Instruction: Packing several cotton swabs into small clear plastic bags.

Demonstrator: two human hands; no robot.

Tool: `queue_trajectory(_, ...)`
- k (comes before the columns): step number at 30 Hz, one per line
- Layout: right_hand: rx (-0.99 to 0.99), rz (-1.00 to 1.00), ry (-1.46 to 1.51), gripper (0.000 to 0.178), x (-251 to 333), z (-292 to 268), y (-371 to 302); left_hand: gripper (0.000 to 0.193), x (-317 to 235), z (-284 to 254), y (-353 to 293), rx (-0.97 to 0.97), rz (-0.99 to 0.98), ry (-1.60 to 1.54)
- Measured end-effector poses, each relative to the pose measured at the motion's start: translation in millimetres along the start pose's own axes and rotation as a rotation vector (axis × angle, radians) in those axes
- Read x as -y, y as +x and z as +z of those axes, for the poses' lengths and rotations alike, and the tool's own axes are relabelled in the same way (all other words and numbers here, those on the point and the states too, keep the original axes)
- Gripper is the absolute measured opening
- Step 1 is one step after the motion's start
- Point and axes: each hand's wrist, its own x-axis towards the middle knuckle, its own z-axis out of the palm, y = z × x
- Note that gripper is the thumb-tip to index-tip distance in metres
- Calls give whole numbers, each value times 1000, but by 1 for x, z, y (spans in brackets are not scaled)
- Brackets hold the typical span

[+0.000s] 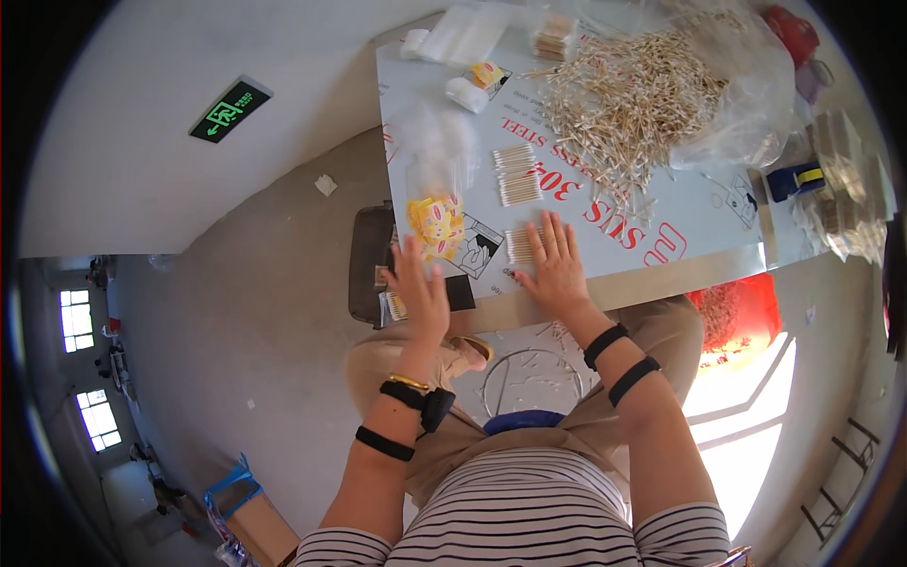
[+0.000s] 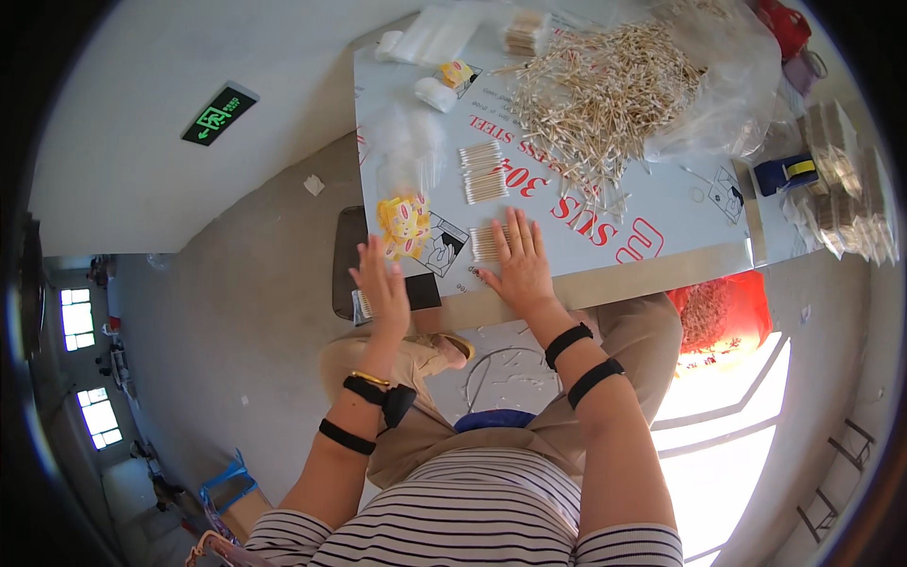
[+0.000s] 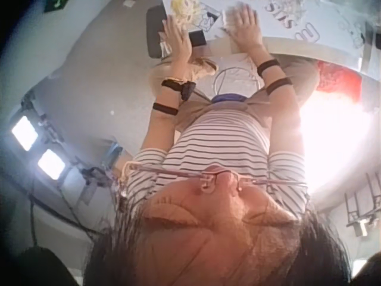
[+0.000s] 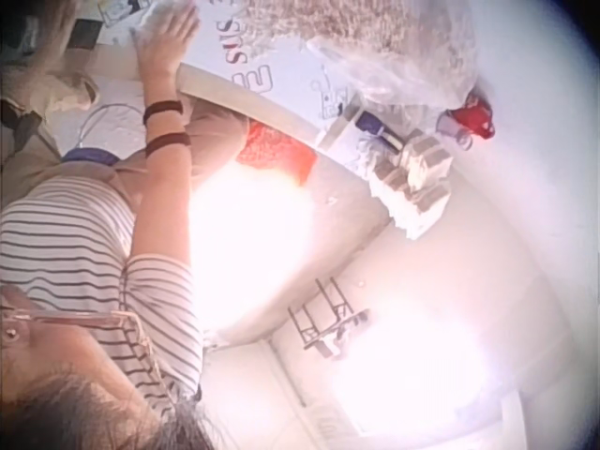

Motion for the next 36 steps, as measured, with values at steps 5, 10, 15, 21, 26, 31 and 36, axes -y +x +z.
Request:
queue_trajectory(5,-47,-44,111,97,22,10,-5,60,85,-44,-37,-42,-266,45)
queue_trajectory(10,47,-203,107,97,94,24,-19,63,135,-35,-57,-32,-450,-204)
queue_trajectory(15,99,-132,103,97,122,35,-19,63,96,-3,-35,73,-743,-475)
queue_trajectory(21,91,-144,116,97,145,30,-17,64,128,21,-46,11,-795,-622)
queue_trajectory(26,83,-115,148,97,155,36,-16,60,108,15,-39,48,-1078,-898)
queue_trajectory(31,68,-121,77,96,167,40,-14,58,106,10,-41,28,-1061,-944)
queue_trajectory(36,85,-104,64,94,183,44,-11,62,116,15,-45,-87,-820,-809)
